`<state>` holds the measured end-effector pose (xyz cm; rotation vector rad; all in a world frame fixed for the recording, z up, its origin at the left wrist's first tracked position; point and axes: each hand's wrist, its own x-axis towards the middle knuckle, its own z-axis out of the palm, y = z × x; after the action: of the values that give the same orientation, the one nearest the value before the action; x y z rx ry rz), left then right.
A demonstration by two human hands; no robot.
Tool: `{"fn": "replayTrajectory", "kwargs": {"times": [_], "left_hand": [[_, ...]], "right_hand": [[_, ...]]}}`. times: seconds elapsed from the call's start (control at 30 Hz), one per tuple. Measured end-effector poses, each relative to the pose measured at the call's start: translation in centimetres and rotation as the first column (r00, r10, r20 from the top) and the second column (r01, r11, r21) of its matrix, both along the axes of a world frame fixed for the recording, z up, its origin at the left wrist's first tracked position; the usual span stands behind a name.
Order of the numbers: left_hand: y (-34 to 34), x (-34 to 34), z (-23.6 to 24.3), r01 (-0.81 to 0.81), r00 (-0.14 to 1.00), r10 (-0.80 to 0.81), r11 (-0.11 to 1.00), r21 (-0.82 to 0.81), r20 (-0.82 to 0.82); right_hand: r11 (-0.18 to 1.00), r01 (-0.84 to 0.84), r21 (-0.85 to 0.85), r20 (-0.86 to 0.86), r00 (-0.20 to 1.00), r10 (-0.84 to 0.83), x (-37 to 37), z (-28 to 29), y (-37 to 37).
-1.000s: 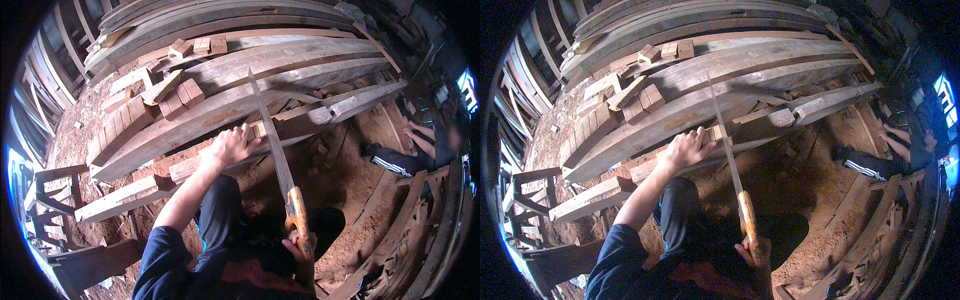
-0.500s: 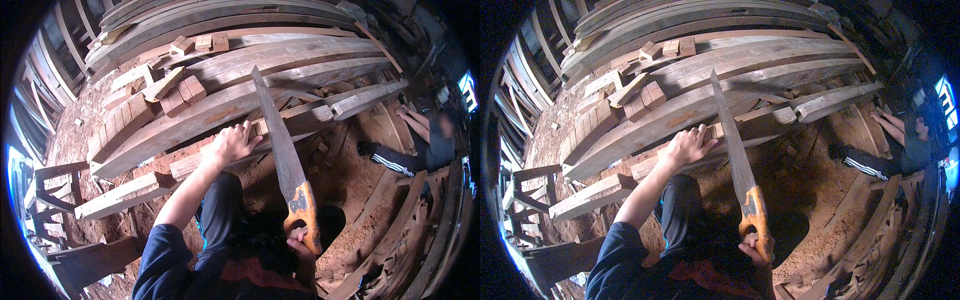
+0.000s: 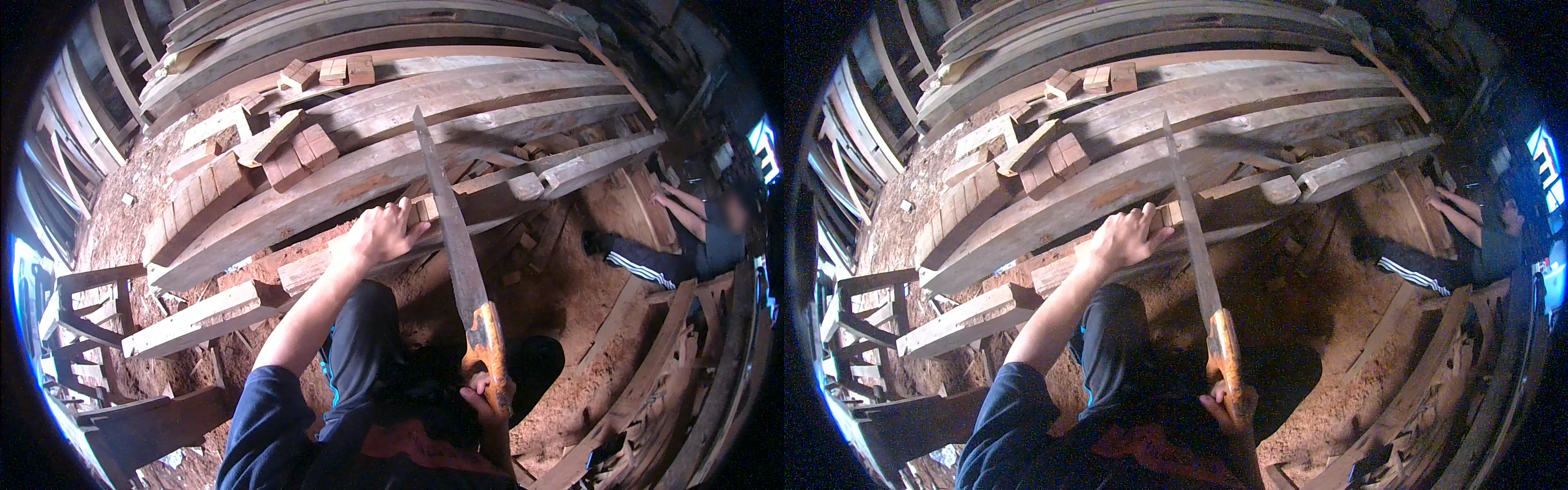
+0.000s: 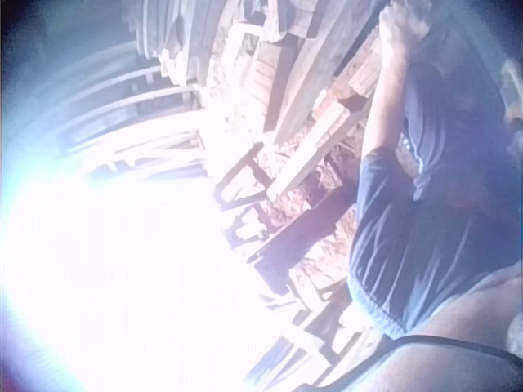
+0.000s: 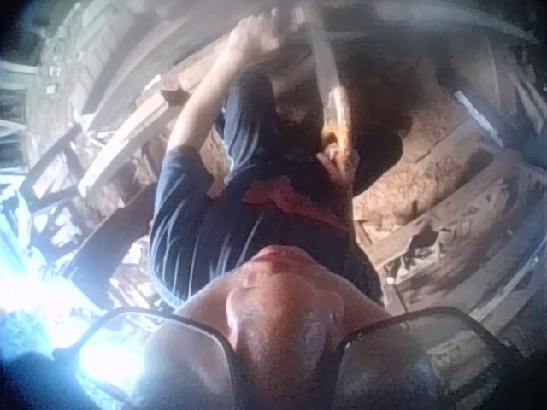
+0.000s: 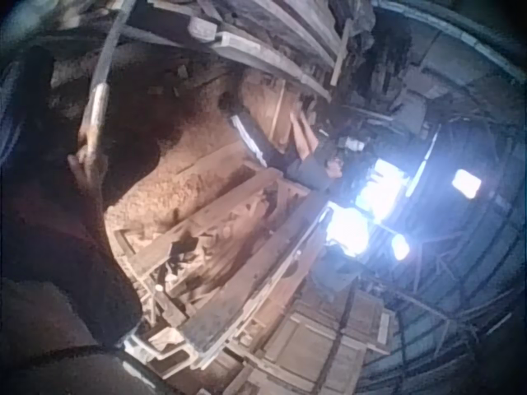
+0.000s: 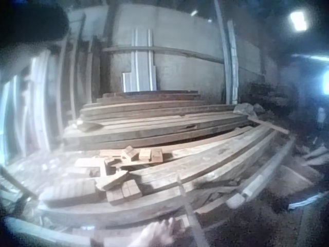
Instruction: The person uses a hand saw to cut a small wooden block placed on a workbench. They hold the block steady with one hand and saw with the other, producing sawdust as they work.
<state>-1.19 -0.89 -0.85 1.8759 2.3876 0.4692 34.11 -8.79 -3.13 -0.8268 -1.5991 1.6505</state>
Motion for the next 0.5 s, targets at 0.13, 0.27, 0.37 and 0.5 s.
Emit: {"fn": "replayTrajectory", "kwargs": {"times": [0.13,0.27,0.37,0.5], "left_hand": [[0.6,0.2,-0.1,-0.01,1.0,0.01,0.999,-0.04,-0.008],[0.5,0.0,-0.1,0.008,1.0,-0.008,0.998,-0.063,-0.01],[0.6,-0.6,-0.1,0.057,0.998,-0.058,0.995,-0.084,-0.005],[0.0,-0.2,0.3,0.112,0.993,-0.113,0.992,-0.058,-0.017]], "right_hand": [[0.996,0.055,-0.074,-0.027,0.998,-0.057,0.1,-0.1,-0.1],[0.994,0.071,-0.085,-0.048,0.996,-0.075,0.4,-1.2,-0.7],[0.99,0.006,-0.141,-0.257,0.966,-0.043,0.9,-2.0,-1.5],[0.999,0.001,0.032,-0.134,0.991,0.004,3.5,-5.7,-2.7]]}}
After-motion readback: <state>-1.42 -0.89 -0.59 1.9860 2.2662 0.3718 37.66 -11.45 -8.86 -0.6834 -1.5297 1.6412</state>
